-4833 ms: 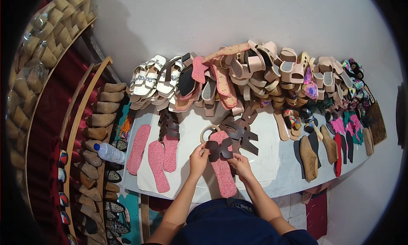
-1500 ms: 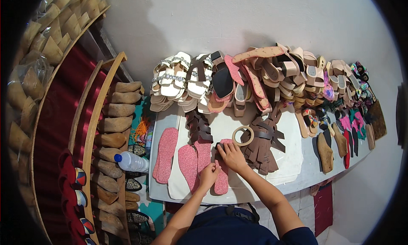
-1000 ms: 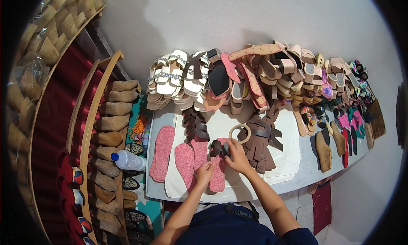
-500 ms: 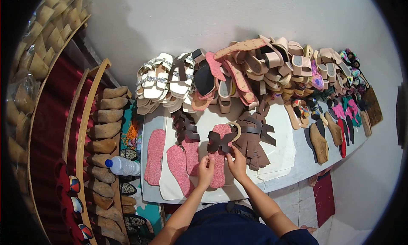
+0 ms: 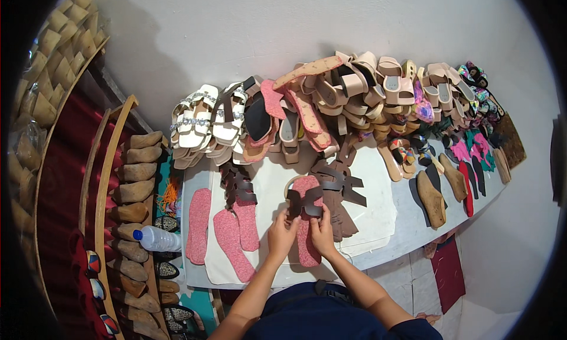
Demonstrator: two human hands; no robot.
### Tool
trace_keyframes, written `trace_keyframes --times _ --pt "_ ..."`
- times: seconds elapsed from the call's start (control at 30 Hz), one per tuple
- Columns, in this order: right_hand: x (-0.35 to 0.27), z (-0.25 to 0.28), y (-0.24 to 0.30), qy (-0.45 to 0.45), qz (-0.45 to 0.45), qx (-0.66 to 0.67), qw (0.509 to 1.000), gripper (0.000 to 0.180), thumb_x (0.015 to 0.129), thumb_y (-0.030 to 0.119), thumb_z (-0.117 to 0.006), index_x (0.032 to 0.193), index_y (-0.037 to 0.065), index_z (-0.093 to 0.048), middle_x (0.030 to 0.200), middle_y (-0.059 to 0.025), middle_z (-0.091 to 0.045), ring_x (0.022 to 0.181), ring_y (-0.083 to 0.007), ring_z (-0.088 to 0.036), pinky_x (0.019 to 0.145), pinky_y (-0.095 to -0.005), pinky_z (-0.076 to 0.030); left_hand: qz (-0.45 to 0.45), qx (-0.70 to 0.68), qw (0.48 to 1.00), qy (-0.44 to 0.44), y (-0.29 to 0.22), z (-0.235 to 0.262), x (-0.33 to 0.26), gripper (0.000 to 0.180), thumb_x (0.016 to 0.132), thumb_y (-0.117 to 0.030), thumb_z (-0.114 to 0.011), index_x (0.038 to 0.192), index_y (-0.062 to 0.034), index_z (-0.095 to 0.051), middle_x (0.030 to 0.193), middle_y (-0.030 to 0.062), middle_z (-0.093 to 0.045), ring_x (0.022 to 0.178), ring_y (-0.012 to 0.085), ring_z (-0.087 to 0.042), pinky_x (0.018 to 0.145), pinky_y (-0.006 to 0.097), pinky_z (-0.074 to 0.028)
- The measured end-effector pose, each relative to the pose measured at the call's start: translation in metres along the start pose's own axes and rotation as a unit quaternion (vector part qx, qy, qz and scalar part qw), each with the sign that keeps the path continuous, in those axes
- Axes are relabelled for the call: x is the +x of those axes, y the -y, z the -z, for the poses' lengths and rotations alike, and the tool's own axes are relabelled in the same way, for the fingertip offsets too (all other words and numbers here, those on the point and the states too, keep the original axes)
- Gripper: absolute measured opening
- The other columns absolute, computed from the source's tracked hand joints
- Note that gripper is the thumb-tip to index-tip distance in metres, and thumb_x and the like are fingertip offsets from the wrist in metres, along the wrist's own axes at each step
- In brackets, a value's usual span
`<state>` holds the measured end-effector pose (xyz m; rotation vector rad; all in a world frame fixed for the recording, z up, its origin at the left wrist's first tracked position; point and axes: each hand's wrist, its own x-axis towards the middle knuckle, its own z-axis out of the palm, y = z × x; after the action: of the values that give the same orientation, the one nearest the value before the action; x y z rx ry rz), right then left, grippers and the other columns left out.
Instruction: Assembling brown straps onto pink sandal soles by hand on a workshop table.
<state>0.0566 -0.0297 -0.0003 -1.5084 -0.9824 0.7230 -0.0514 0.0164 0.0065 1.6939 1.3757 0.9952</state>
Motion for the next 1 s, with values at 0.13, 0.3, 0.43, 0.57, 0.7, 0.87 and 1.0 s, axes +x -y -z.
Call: trace_keyframes --times 0.13,0.3,0.43,0.57,0.7,0.87,1.0 --pt "0.004 0.016 0.005 0.033 -0.015 -0.003 0.999 0.047 0.085 0.008 -0.042 0.125 0.000 -0.020 0.093 -0.0104 -0.048 0.078 -0.0141 -0.047 0.071 -0.0259 -0.039 -0.148 0.167 0.975 0.014 0.007 -0.008 0.008 0.028 0.075 -0.009 -0.052 0.099 0.0048 -0.050 0.078 0.0178 -0.057 0.069 0.0319 -0.056 0.063 0.040 -0.045" --pt "0.010 0.029 0.003 0.036 -0.042 0.034 0.998 0.046 0.085 0.010 -0.041 0.125 -0.001 -0.020 0.096 -0.0133 -0.049 0.082 -0.0166 -0.048 0.075 -0.0266 -0.038 -0.227 0.237 0.945 -0.002 0.000 -0.018 0.010 0.030 0.073 -0.005 -0.051 0.100 0.0064 -0.048 0.076 0.0163 -0.055 0.070 0.0297 -0.054 0.062 0.036 -0.046" --pt "0.015 0.035 -0.004 0.020 0.041 -0.039 0.998 0.048 0.084 0.012 -0.042 0.125 0.000 -0.021 0.084 -0.0172 -0.055 0.073 -0.0237 -0.055 0.068 -0.0311 -0.042 -0.304 0.270 0.913 -0.013 -0.001 -0.015 0.012 0.029 0.070 -0.002 -0.051 0.098 0.0057 -0.049 0.073 0.0131 -0.052 0.068 0.0261 -0.052 0.061 0.033 -0.046" --pt "0.016 0.034 -0.004 0.036 0.036 -0.002 0.999 0.047 0.083 0.012 -0.042 0.124 -0.001 -0.022 0.087 -0.0176 -0.054 0.075 -0.0243 -0.055 0.070 -0.0315 -0.042 -0.326 0.286 0.901 -0.023 0.001 -0.009 0.014 0.029 0.070 -0.001 -0.050 0.098 0.0053 -0.049 0.072 0.0121 -0.051 0.067 0.0251 -0.052 0.060 0.032 -0.045" --pt "0.022 0.036 -0.002 0.068 0.017 -0.017 0.997 0.046 0.084 0.012 -0.042 0.124 0.000 -0.023 0.092 -0.0162 -0.053 0.079 -0.0221 -0.053 0.072 -0.0299 -0.041 -0.309 0.260 0.915 0.015 -0.003 0.001 0.018 0.029 0.069 0.001 -0.052 0.098 0.0065 -0.048 0.078 0.0161 -0.053 0.070 0.0280 -0.053 0.064 0.034 -0.045" --pt "0.030 0.032 0.001 0.099 -0.061 0.119 0.986 0.043 0.086 0.011 -0.041 0.123 0.001 -0.024 0.091 -0.0093 -0.050 0.077 -0.0135 -0.047 0.072 -0.0250 -0.039 -0.282 0.212 0.936 0.002 -0.010 0.006 0.021 0.029 0.072 0.000 -0.051 0.101 0.0050 -0.048 0.084 0.0167 -0.055 0.076 0.0287 -0.054 0.067 0.035 -0.045" --pt "0.030 0.029 0.000 0.078 -0.003 0.087 0.993 0.041 0.086 0.011 -0.040 0.123 0.002 -0.025 0.087 -0.0064 -0.049 0.073 -0.0100 -0.044 0.069 -0.0227 -0.038 -0.207 0.179 0.961 -0.046 -0.009 0.001 0.016 0.030 0.071 0.001 -0.051 0.101 0.0010 -0.051 0.088 0.0170 -0.055 0.082 0.0296 -0.054 0.071 0.035 -0.044"
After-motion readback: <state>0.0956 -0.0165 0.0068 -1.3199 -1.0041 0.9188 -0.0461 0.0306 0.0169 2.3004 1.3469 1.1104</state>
